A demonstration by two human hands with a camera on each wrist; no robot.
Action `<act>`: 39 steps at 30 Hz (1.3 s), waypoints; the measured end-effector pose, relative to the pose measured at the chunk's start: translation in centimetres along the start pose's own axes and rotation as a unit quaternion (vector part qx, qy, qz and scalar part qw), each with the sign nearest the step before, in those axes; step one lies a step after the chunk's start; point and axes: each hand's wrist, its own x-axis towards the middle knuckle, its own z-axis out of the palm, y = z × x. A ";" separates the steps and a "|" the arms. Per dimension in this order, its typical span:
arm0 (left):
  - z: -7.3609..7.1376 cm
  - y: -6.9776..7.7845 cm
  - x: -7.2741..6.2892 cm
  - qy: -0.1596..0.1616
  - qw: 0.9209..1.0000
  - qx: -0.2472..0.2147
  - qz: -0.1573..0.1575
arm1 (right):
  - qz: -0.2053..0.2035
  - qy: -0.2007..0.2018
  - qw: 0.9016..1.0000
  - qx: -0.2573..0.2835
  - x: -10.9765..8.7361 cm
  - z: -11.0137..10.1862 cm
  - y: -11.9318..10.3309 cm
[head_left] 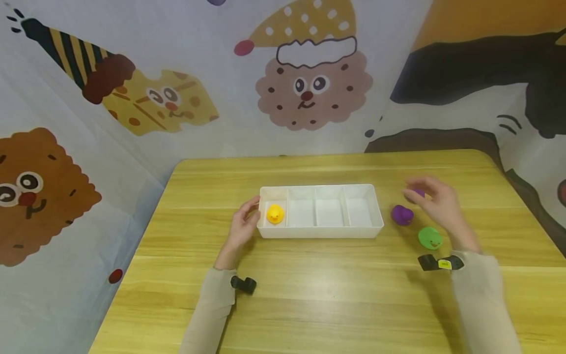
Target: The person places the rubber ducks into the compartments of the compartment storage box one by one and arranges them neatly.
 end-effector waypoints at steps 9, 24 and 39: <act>0.0 -0.1 0.0 0.000 1.000 -0.007 0.009 | -0.033 0.002 0.999 0.013 -1.0 -0.6 0.8; -0.1 0.1 -0.1 0.002 1.000 -0.003 0.012 | 0.021 -0.009 0.999 0.029 -3.5 -1.5 3.6; 0.0 0.1 -0.1 0.003 1.000 -0.007 0.007 | 0.066 -0.090 0.994 -0.005 -5.8 -2.5 5.2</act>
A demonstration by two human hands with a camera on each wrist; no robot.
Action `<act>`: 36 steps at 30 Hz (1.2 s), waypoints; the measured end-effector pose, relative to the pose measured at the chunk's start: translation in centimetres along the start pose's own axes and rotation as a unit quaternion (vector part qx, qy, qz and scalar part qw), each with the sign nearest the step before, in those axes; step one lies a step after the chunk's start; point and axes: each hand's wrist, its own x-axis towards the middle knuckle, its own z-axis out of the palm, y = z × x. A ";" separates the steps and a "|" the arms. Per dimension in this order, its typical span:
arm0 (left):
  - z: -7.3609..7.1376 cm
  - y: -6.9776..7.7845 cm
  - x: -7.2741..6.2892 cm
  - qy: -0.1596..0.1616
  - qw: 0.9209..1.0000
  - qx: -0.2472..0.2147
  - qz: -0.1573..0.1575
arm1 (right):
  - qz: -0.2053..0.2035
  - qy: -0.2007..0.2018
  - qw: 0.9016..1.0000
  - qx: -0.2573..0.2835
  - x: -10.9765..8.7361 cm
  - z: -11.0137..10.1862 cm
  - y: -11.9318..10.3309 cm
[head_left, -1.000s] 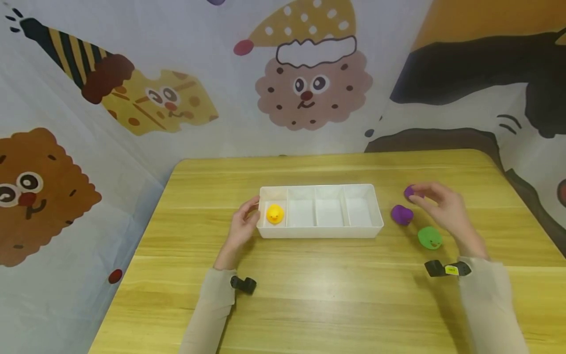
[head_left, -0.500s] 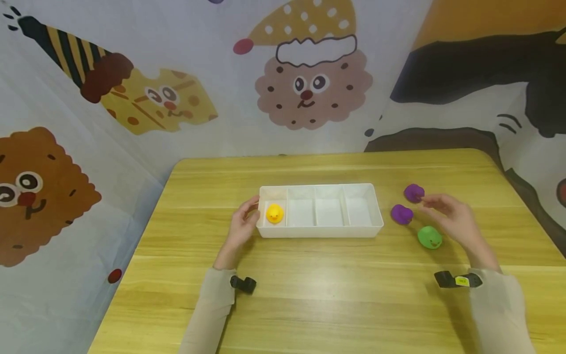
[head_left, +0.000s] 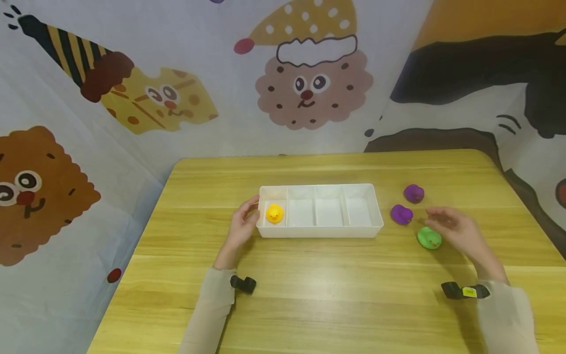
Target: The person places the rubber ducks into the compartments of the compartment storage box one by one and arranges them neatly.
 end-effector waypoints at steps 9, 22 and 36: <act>-0.2 -2.0 0.6 0.010 1.000 -0.002 0.000 | 0.017 -0.026 0.999 -0.007 -1.0 0.1 1.0; -0.3 -3.2 0.8 0.014 1.000 0.006 0.003 | 0.025 -0.079 0.996 -0.016 -1.7 -0.2 1.7; 0.0 0.0 -0.1 -0.004 1.000 0.011 -0.005 | 0.011 -0.088 0.996 -0.001 -2.2 -0.3 1.9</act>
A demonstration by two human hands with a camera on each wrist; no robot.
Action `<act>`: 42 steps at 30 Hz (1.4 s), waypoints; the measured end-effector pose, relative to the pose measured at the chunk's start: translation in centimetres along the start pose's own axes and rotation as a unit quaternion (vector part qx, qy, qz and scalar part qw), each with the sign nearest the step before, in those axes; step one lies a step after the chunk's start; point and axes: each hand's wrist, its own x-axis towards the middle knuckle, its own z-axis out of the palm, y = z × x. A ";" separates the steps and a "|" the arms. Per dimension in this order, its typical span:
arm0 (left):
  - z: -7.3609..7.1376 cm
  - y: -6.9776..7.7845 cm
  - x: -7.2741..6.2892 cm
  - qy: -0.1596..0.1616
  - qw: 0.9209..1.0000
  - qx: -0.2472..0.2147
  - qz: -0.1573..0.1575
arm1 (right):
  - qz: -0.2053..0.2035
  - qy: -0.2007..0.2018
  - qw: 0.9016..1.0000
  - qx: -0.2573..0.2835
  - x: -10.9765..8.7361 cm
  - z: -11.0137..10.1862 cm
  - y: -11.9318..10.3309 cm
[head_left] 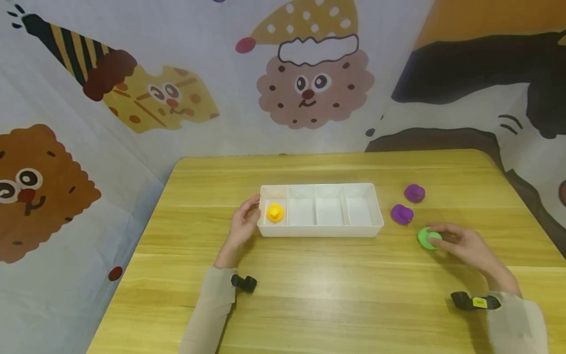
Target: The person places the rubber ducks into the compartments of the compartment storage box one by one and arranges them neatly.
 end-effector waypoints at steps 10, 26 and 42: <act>0.1 -0.1 0.1 -0.001 1.000 -0.001 -0.004 | -0.007 0.016 1.000 0.006 0.0 0.0 0.2; -0.1 -3.1 0.9 0.021 1.000 -0.004 0.013 | -0.032 0.049 0.998 0.001 0.7 -0.7 -0.7; -0.2 -1.6 0.5 0.010 1.000 -0.008 0.013 | -0.041 0.057 0.997 0.020 2.1 -2.2 -3.1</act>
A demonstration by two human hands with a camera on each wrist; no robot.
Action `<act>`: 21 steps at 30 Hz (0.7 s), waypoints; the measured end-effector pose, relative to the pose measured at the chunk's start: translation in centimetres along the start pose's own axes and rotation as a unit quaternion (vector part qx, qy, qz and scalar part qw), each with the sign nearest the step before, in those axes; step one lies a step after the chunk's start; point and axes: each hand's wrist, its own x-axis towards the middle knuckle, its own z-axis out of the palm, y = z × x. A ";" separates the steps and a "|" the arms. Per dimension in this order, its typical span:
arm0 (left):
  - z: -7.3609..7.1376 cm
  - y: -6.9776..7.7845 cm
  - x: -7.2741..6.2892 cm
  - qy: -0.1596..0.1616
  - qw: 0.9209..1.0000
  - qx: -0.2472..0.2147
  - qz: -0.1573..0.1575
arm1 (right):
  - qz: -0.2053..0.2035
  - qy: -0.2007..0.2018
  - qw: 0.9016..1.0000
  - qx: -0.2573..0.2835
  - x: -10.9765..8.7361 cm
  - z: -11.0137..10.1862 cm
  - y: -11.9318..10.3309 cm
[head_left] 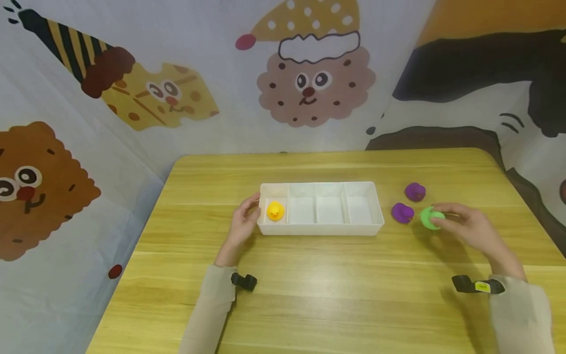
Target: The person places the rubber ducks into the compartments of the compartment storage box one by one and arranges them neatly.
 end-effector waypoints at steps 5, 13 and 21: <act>0.0 1.1 -0.3 -0.007 1.000 0.001 -0.002 | -0.008 0.012 1.000 -0.014 0.8 -0.4 -0.7; -0.2 -1.5 0.4 0.011 1.000 0.013 0.008 | 0.016 0.019 0.999 -0.047 2.3 -0.8 -2.4; 0.1 1.5 -0.4 -0.006 1.000 0.008 -0.009 | 0.016 0.010 0.998 -0.052 4.1 -0.4 -4.5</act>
